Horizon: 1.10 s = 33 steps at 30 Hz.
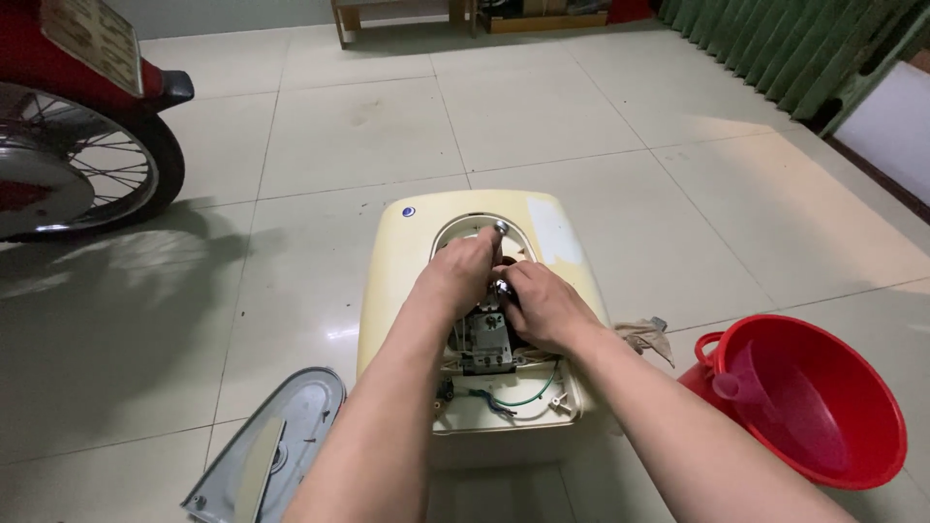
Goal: Loosening and removing internal nuts and bolts from an appliance using a wrench.
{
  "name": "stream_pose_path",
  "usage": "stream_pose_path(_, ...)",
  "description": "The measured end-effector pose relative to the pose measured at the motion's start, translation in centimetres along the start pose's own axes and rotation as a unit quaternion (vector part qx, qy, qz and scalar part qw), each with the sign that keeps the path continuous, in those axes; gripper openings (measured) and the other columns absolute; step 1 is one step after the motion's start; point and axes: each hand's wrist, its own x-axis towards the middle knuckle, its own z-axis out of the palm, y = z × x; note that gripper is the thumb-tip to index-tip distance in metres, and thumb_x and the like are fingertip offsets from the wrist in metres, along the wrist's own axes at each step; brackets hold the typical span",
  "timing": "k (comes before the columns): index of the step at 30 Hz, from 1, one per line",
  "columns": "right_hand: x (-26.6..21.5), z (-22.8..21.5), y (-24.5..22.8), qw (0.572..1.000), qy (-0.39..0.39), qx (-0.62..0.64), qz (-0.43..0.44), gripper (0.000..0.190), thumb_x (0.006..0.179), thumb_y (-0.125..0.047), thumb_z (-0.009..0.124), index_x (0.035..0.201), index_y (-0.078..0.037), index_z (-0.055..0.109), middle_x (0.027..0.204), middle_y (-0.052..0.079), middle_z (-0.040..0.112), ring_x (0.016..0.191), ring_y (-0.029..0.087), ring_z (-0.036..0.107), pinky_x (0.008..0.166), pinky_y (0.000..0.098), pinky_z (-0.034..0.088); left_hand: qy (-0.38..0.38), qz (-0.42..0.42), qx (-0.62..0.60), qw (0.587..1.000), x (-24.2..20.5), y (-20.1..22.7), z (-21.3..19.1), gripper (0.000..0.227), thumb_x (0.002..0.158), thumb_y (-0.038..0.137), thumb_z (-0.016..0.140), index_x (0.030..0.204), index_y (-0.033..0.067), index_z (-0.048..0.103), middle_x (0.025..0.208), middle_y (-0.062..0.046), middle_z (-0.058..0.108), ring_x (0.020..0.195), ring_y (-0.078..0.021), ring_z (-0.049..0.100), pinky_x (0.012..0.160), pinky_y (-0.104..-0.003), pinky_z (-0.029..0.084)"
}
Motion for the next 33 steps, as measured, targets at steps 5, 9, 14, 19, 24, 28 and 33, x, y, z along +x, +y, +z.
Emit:
stream_pose_path(5,0.2,0.9,0.8,1.0,-0.019,0.011,0.016,0.042,0.093,-0.025,0.06,0.131,-0.006,0.057,0.119,0.012,0.064,0.116,0.032,0.065,0.097,0.0432,0.055,0.025,-0.018,-0.095,0.995,-2.3,1.7,-3.4,0.025,0.096,0.017,0.07,0.111,0.0055,0.054,0.103,-0.013,0.072,0.111,-0.0365,0.071,0.094,-0.047,0.06)
stream_pose_path(9,0.1,0.4,0.3,1.0,-0.016,0.025,0.008,0.049,0.093,-0.023,0.061,0.138,-0.005,0.053,0.122,0.015,0.064,0.118,0.035,0.063,0.099,0.0461,0.054,-0.009,-0.016,-0.066,0.998,-3.0,1.5,-3.7,0.022,0.095,0.013,0.07,0.112,0.0053,0.057,0.105,-0.013,0.074,0.112,-0.0355,0.071,0.096,-0.048,0.059)
stream_pose_path(14,0.1,0.8,0.8,0.999,-0.011,0.028,0.015,0.047,0.093,-0.023,0.062,0.136,-0.006,0.055,0.119,0.013,0.065,0.117,0.033,0.064,0.098,0.0444,0.055,-0.038,-0.033,-0.05,0.997,-2.1,0.2,-2.2,0.019,0.097,0.009,0.067,0.114,0.0097,0.06,0.102,-0.009,0.075,0.108,-0.0316,0.073,0.095,-0.044,0.06)
stream_pose_path(19,0.4,1.4,1.3,1.0,-0.007,0.018,0.016,0.042,0.092,-0.027,0.065,0.128,-0.007,0.059,0.115,0.013,0.065,0.115,0.033,0.064,0.096,0.0441,0.055,-0.052,-0.021,-0.02,0.998,-1.8,0.6,-1.9,0.024,0.096,0.012,0.067,0.119,0.0097,0.06,0.101,-0.011,0.075,0.107,-0.0349,0.072,0.093,-0.047,0.062)
stream_pose_path(24,0.5,2.9,2.7,1.0,-0.009,0.011,0.016,0.04,0.091,-0.029,0.063,0.123,-0.006,0.06,0.113,0.012,0.065,0.113,0.033,0.065,0.095,0.0439,0.056,-0.016,-0.003,-0.009,1.0,-0.4,-0.2,-0.2,0.031,0.093,0.014,0.07,0.122,0.0105,0.059,0.098,-0.012,0.075,0.102,-0.0359,0.074,0.089,-0.049,0.062)
stream_pose_path(28,0.5,3.0,2.6,1.0,0.006,0.012,0.0,0.034,0.091,-0.025,0.064,0.118,-0.006,0.061,0.109,0.013,0.064,0.109,0.034,0.066,0.092,0.0445,0.057,-0.014,-0.003,0.018,1.0,-0.6,0.6,-0.7,0.029,0.095,0.015,0.069,0.121,0.0094,0.057,0.104,-0.014,0.075,0.103,-0.0366,0.073,0.092,-0.049,0.061)
stream_pose_path(33,0.1,0.2,0.4,1.0,0.012,0.023,-0.013,0.035,0.087,-0.018,0.065,0.119,-0.004,0.059,0.109,0.016,0.064,0.106,0.038,0.066,0.089,0.0481,0.057,-0.003,-0.018,0.016,1.0,0.0,0.3,-0.2,0.031,0.095,0.016,0.069,0.12,0.0074,0.055,0.102,-0.015,0.073,0.102,-0.0383,0.074,0.089,-0.051,0.062)
